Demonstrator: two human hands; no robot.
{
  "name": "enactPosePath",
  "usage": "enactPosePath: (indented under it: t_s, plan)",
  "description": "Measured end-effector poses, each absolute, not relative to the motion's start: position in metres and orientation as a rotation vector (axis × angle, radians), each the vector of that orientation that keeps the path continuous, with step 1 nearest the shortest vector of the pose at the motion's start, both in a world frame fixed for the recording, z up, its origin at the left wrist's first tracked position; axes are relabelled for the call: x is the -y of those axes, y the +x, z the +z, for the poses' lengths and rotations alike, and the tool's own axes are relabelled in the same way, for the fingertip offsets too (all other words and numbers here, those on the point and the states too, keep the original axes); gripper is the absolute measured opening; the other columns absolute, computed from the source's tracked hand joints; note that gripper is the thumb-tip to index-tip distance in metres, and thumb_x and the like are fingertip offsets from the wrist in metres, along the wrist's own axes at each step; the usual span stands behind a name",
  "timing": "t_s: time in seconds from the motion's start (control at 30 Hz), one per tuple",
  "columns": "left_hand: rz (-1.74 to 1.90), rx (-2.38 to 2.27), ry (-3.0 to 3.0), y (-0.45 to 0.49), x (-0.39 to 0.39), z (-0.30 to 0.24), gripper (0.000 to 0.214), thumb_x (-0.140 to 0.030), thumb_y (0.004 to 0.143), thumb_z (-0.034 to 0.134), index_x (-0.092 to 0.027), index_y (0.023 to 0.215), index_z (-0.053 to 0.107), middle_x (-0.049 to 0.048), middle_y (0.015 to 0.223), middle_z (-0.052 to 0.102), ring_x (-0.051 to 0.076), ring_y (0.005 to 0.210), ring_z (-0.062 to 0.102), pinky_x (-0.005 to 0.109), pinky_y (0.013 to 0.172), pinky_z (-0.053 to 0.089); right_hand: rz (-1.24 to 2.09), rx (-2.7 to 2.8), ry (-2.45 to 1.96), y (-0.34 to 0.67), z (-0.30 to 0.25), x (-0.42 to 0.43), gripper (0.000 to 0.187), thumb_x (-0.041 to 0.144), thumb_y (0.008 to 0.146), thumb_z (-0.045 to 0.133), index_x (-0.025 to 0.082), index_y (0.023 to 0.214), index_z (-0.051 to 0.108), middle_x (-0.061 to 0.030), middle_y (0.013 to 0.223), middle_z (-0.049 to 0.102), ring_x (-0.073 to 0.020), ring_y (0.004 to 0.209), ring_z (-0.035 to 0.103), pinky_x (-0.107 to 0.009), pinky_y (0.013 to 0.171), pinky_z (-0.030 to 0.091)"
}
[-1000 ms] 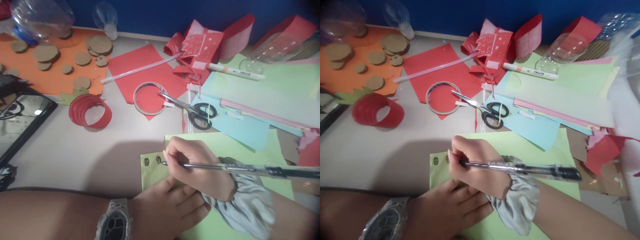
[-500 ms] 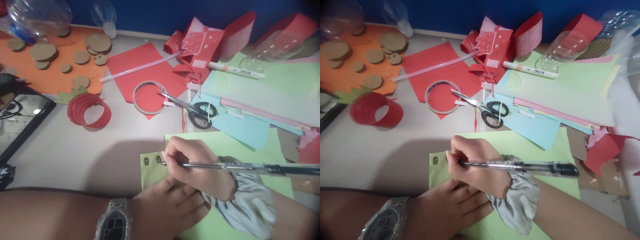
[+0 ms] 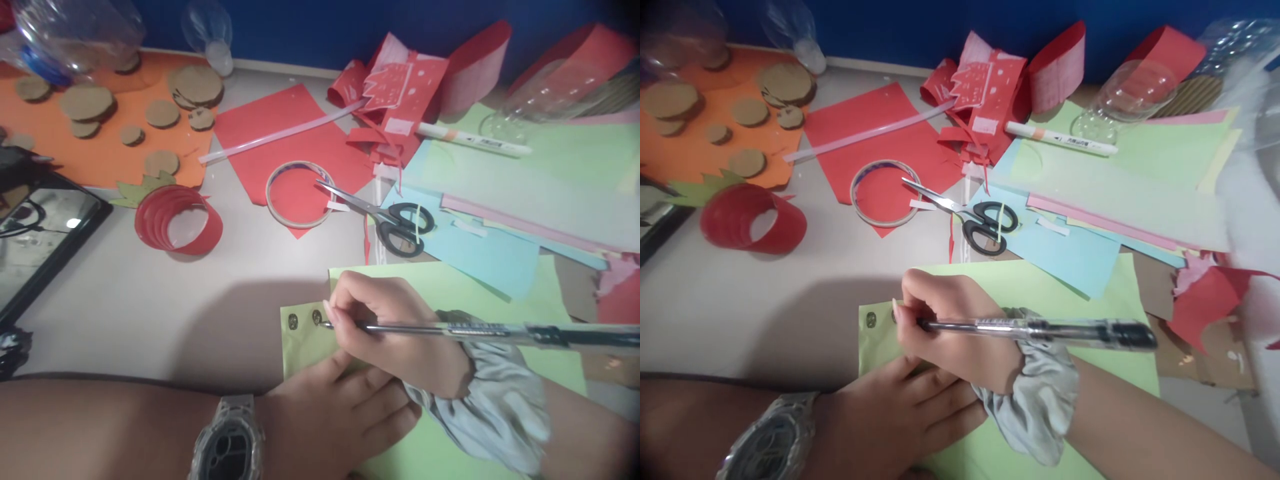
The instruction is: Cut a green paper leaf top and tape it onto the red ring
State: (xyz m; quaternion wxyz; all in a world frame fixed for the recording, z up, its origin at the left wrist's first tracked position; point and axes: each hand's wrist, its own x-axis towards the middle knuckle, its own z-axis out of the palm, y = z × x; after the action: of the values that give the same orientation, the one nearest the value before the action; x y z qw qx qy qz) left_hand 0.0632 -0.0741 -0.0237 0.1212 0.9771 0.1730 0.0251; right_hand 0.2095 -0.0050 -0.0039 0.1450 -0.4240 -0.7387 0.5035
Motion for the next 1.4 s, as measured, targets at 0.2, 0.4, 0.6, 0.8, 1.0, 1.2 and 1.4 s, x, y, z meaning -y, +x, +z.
enactPosePath:
  t_s: [0.2,0.4,0.6,0.8,1.0,1.2,1.4]
  plan:
    - [0.08,-0.513,2.834,0.0623,0.0751,-0.0226,0.066,-0.059,0.087,0.044,-0.022,0.141,0.04,-0.0029,0.145,0.042,0.024,0.135,0.026,0.037,0.1,0.03,1.427,2.099,-1.248,0.2087,-0.0056,0.0059,0.02,0.015,0.086,0.046,0.021,0.07,0.036,0.0064,0.061,0.043,-0.0074,0.051,0.035,-0.019,0.048,0.032]
    - [0.088,-0.514,2.82,0.0621,0.0756,-0.0235,0.066,-0.058,0.087,0.046,-0.021,0.141,0.04,-0.0027,0.145,0.043,0.024,0.134,0.026,0.038,0.1,0.029,1.454,2.078,-1.262,0.2091,-0.0056,0.0068,0.021,0.016,0.087,0.046,0.022,0.071,0.035,0.0066,0.059,0.041,-0.0077,0.05,0.034,-0.02,0.047,0.033]
    - [0.094,-0.515,2.831,0.0623,0.0766,-0.0229,0.067,-0.058,0.086,0.047,-0.021,0.141,0.04,-0.0024,0.144,0.043,0.024,0.134,0.026,0.037,0.098,0.03,1.442,2.08,-1.271,0.2078,-0.0026,0.0043,0.021,0.014,0.084,0.048,0.022,0.069,0.035,0.0064,0.057,0.04,-0.0079,0.048,0.034,-0.022,0.045,0.032]
    - [0.095,-0.511,2.833,0.0637,0.0749,-0.0236,0.068,-0.059,0.085,0.047,-0.021,0.14,0.041,-0.001,0.145,0.042,0.024,0.134,0.027,0.038,0.101,0.028,1.484,2.13,-1.248,0.2094,0.0,0.0015,0.019,0.015,0.084,0.047,0.021,0.069,0.038,0.0072,0.057,0.041,-0.0072,0.049,0.036,-0.018,0.046,0.033]
    - [0.078,-0.515,2.818,0.0634,0.0764,-0.0237,0.065,-0.058,0.086,0.046,-0.022,0.14,0.041,-0.0002,0.146,0.04,0.024,0.134,0.027,0.038,0.101,0.028,1.478,2.137,-1.24,0.2084,-0.0006,0.0021,0.019,0.014,0.084,0.048,0.021,0.069,0.038,0.0066,0.058,0.043,-0.0072,0.049,0.037,-0.018,0.047,0.034]
    - [0.097,-0.512,2.815,0.0617,0.0752,-0.0226,0.063,-0.056,0.088,0.045,-0.021,0.14,0.042,-0.001,0.144,0.043,0.024,0.133,0.028,0.038,0.103,0.026,1.433,2.116,-1.259,0.2076,-0.0019,0.0021,0.02,0.014,0.084,0.047,0.02,0.068,0.037,0.0071,0.057,0.041,-0.0067,0.049,0.034,-0.017,0.046,0.032]
    - [0.104,-0.513,2.803,0.0622,0.0745,-0.0222,0.064,-0.058,0.086,0.047,-0.021,0.139,0.043,-0.0023,0.144,0.043,0.024,0.133,0.027,0.037,0.1,0.028,1.454,2.113,-1.259,0.2089,-0.0015,0.002,0.019,0.014,0.083,0.048,0.021,0.068,0.038,0.0069,0.057,0.042,-0.0071,0.048,0.035,-0.018,0.046,0.033]
